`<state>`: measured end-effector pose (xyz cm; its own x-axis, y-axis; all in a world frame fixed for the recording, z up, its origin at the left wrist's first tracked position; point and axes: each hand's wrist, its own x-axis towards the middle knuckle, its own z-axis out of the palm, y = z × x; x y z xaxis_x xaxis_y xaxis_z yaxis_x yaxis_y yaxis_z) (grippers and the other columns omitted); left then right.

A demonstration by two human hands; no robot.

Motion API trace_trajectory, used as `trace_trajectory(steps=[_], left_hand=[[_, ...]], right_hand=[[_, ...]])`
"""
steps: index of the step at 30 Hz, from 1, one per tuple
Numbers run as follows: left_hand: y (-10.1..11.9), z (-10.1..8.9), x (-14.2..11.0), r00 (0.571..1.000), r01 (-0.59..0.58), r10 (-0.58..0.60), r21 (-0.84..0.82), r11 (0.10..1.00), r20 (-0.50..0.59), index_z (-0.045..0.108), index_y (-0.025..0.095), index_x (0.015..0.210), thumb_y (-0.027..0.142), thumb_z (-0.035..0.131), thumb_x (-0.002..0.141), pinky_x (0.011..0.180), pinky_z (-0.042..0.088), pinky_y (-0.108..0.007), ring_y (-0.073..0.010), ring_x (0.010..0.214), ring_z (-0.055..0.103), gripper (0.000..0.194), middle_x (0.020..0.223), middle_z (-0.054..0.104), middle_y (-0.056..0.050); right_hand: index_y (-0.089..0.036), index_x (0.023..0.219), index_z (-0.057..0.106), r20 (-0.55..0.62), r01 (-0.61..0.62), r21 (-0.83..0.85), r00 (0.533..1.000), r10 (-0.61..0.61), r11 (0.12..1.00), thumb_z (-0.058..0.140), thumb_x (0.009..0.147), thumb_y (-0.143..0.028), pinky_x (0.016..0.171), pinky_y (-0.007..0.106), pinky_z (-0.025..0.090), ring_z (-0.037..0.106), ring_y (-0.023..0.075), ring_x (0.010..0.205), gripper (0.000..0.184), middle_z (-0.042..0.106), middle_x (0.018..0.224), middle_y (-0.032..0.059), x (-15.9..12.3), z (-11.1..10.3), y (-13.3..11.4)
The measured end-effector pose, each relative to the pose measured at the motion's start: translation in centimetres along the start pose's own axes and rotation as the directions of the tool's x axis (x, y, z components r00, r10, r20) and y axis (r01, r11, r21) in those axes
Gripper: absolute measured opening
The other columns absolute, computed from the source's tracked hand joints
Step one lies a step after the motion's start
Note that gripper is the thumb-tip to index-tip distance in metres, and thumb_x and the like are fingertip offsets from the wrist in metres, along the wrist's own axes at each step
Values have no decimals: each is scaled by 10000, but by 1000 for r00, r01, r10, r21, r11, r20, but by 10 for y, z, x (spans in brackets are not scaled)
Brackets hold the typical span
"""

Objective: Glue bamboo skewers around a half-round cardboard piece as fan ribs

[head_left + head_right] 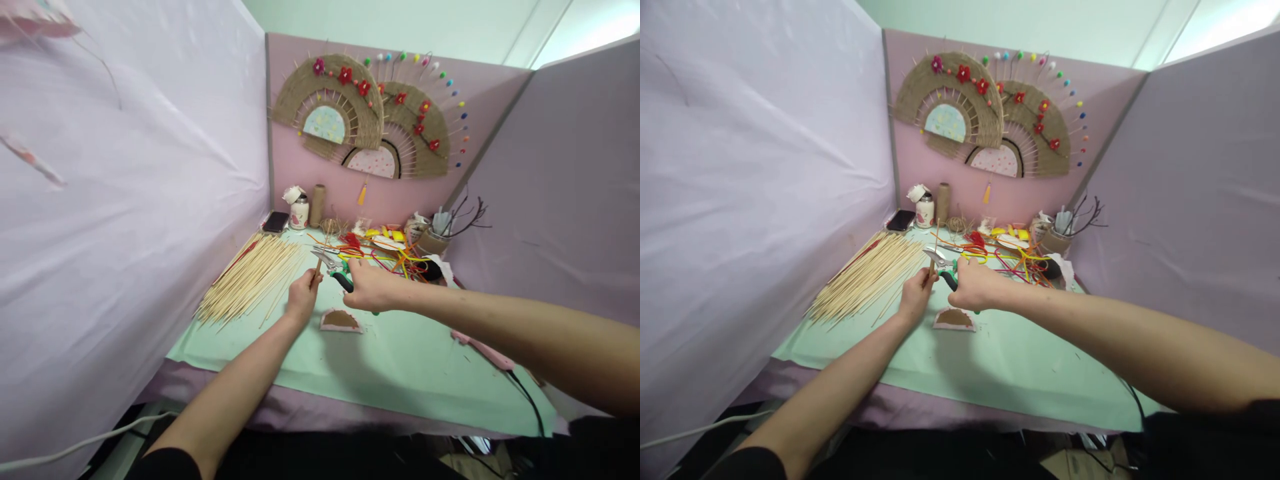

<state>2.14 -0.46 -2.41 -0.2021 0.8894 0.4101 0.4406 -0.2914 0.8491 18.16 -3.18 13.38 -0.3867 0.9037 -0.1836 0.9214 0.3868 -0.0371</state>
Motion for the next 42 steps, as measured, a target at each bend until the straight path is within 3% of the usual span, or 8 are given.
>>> trace_trajectory(steps=[13,17,21,24,29,34,38,42], left_hand=[[5,0,-2,999,-26,22,109,994,39,647,220,849,313,543,919,677,413,-237,-157,728,631,156,803,721,-22],[6,0,-1,999,-36,32,84,996,44,645,216,849,306,539,914,688,421,-245,-161,733,636,153,802,716,-24],[1,0,1,999,-27,26,12,1000,19,639,211,866,283,541,899,736,452,-270,-177,796,662,126,835,723,-33],[-4,0,2,1000,10,-8,-77,997,27,632,208,895,279,542,885,737,480,-278,-184,847,684,115,865,729,-39],[-7,-1,6,985,169,-155,-302,938,71,594,194,942,299,576,830,625,504,-254,-194,869,711,155,933,732,-60],[-2,-7,11,940,341,-291,-537,772,179,555,179,918,328,687,737,634,538,-272,-198,794,724,269,854,735,-63],[2,-10,12,913,405,-280,-569,715,298,550,180,924,347,747,717,692,558,-302,-187,773,728,331,864,749,-71],[4,-9,11,896,434,-272,-554,711,352,561,175,926,341,751,726,713,567,-317,-175,746,725,322,853,752,-65]], right_hand=[[-142,1115,507,-44,-23,93,999,27,995,568,762,-334,596,304,380,663,279,833,406,680,1044,180,-9,19,14],[-153,1091,508,-119,-60,161,990,79,985,550,823,-384,584,295,367,647,257,792,357,692,938,144,-2,23,24],[-151,1104,487,-50,-82,301,994,102,950,548,820,-451,530,286,370,614,216,671,418,669,889,113,6,29,35],[-153,1152,477,-53,-104,410,989,138,906,529,818,-453,586,289,437,631,212,736,452,657,950,98,16,41,47],[-91,1271,476,-244,-338,254,884,398,906,571,776,-545,902,430,456,550,353,1173,678,542,1280,236,36,76,82],[-47,1387,429,-110,-631,271,730,675,727,524,813,-541,993,532,391,445,431,1303,763,445,1409,301,38,111,112],[-36,1407,431,-60,-656,276,717,694,702,497,825,-612,1019,552,351,406,446,1334,822,428,1423,319,34,127,121],[-40,1368,486,-133,-623,255,735,665,739,522,829,-620,1047,562,308,395,432,1340,793,452,1410,317,31,124,119]])
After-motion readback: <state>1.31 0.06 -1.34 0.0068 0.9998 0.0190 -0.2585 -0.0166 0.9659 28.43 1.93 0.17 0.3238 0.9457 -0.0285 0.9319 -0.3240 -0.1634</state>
